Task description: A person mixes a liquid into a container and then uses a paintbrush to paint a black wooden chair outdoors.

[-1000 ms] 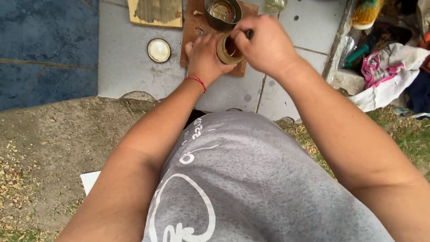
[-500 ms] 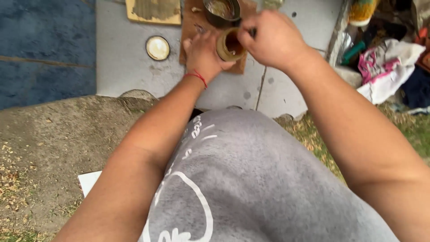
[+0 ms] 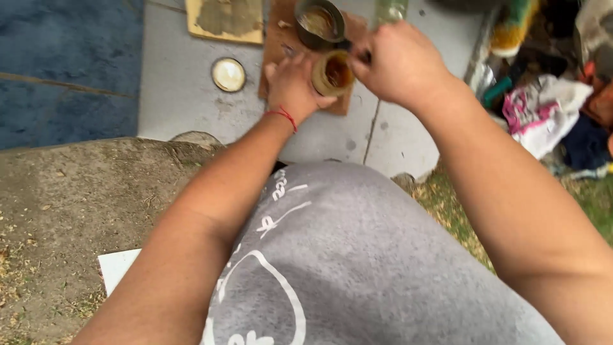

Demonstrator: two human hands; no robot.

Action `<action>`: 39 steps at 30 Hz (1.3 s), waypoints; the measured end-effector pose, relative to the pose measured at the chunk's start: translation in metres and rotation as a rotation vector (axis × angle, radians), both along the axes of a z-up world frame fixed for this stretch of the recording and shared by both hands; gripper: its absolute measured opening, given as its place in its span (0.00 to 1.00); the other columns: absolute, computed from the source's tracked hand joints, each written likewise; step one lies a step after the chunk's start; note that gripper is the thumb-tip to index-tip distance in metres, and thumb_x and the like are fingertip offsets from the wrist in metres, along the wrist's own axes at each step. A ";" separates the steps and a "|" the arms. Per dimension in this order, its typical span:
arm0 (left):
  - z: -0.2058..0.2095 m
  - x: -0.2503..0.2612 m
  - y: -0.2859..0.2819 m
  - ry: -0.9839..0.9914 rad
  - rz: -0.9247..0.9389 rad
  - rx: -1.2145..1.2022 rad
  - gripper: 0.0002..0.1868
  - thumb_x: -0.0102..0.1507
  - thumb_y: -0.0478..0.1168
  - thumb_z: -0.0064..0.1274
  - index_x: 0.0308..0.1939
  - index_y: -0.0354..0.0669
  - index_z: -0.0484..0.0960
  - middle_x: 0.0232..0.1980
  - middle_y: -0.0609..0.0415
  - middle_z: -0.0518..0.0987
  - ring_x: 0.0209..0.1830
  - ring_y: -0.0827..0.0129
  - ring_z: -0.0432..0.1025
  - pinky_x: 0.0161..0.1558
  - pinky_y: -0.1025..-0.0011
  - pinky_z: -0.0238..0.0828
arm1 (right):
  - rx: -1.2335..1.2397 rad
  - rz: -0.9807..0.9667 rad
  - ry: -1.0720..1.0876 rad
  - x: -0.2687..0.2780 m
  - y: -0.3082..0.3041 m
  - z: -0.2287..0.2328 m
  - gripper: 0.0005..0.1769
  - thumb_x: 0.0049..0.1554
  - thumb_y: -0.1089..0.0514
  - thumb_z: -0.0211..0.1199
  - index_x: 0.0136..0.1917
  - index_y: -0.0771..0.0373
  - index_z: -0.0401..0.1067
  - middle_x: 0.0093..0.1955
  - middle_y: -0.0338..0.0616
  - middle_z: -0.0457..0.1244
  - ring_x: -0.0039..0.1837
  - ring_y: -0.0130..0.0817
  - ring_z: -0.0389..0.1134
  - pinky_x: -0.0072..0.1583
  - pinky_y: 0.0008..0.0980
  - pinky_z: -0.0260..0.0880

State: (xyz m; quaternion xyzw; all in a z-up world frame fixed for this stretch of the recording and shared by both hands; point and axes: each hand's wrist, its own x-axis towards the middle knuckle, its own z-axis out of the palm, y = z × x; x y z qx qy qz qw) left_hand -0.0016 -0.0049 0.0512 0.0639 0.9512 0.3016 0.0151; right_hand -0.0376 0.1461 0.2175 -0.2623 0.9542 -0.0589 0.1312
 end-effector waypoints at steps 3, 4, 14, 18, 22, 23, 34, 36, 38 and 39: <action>0.011 0.003 0.001 -0.111 -0.028 0.109 0.33 0.43 0.66 0.63 0.48 0.63 0.81 0.44 0.59 0.81 0.43 0.56 0.73 0.41 0.58 0.54 | 0.153 -0.160 -0.489 0.008 -0.019 0.026 0.11 0.61 0.57 0.56 0.49 0.54 0.80 0.49 0.38 0.71 0.45 0.39 0.69 0.48 0.45 0.70; 0.009 0.002 0.002 -0.110 -0.039 0.078 0.33 0.43 0.66 0.65 0.48 0.62 0.81 0.45 0.58 0.81 0.44 0.56 0.73 0.40 0.57 0.53 | 0.055 -0.086 -0.385 0.005 -0.012 0.014 0.10 0.62 0.57 0.58 0.49 0.56 0.80 0.46 0.42 0.71 0.46 0.45 0.69 0.49 0.50 0.70; 0.000 0.001 0.000 -0.080 -0.016 0.072 0.35 0.42 0.67 0.69 0.47 0.58 0.81 0.44 0.58 0.80 0.43 0.57 0.73 0.42 0.58 0.52 | 0.029 0.164 -0.049 -0.015 0.010 -0.007 0.10 0.59 0.58 0.62 0.50 0.49 0.82 0.36 0.48 0.69 0.38 0.56 0.67 0.37 0.51 0.64; 0.007 0.003 -0.002 -0.144 -0.060 0.089 0.35 0.42 0.63 0.69 0.49 0.59 0.79 0.46 0.60 0.79 0.43 0.59 0.73 0.43 0.60 0.51 | 0.304 -0.050 -0.427 -0.007 -0.013 0.019 0.12 0.58 0.56 0.62 0.55 0.48 0.80 0.50 0.40 0.71 0.52 0.46 0.69 0.52 0.46 0.68; 0.006 0.004 0.002 -0.113 -0.059 0.052 0.32 0.44 0.65 0.67 0.47 0.60 0.80 0.46 0.59 0.80 0.41 0.57 0.74 0.41 0.57 0.53 | 0.171 0.102 -0.229 -0.006 -0.009 0.017 0.13 0.57 0.63 0.56 0.47 0.53 0.81 0.41 0.42 0.71 0.41 0.49 0.69 0.42 0.49 0.67; 0.004 0.001 -0.001 -0.109 -0.051 0.041 0.32 0.43 0.66 0.67 0.46 0.59 0.79 0.45 0.59 0.79 0.41 0.57 0.74 0.42 0.56 0.53 | 0.294 0.003 -0.367 -0.008 -0.017 0.028 0.17 0.55 0.63 0.53 0.48 0.51 0.82 0.40 0.44 0.71 0.40 0.47 0.69 0.44 0.46 0.68; 0.000 0.001 -0.001 -0.117 -0.074 0.083 0.34 0.42 0.62 0.68 0.48 0.58 0.79 0.45 0.59 0.79 0.42 0.59 0.73 0.44 0.59 0.51 | 0.219 0.069 -0.254 -0.007 -0.009 0.009 0.13 0.58 0.62 0.54 0.48 0.53 0.80 0.43 0.43 0.70 0.44 0.51 0.68 0.45 0.50 0.67; 0.007 0.001 0.001 -0.117 -0.055 0.073 0.33 0.42 0.61 0.68 0.47 0.57 0.80 0.44 0.59 0.80 0.40 0.58 0.74 0.43 0.59 0.51 | 0.128 0.178 -0.055 -0.005 -0.010 0.014 0.14 0.58 0.63 0.54 0.46 0.52 0.80 0.37 0.47 0.69 0.41 0.59 0.67 0.38 0.54 0.65; 0.016 0.004 0.000 -0.160 -0.078 0.048 0.31 0.44 0.63 0.66 0.46 0.57 0.80 0.44 0.58 0.79 0.36 0.58 0.74 0.40 0.57 0.53 | 0.401 -0.021 -0.451 0.006 -0.035 0.047 0.15 0.63 0.57 0.51 0.54 0.52 0.79 0.47 0.43 0.72 0.43 0.47 0.69 0.47 0.46 0.69; 0.015 -0.004 -0.010 -0.153 -0.066 0.039 0.31 0.44 0.63 0.66 0.46 0.57 0.80 0.44 0.58 0.79 0.36 0.58 0.74 0.40 0.57 0.53 | 0.395 -0.010 -0.441 -0.003 -0.034 0.033 0.15 0.63 0.57 0.51 0.54 0.52 0.79 0.47 0.43 0.72 0.43 0.47 0.69 0.47 0.46 0.69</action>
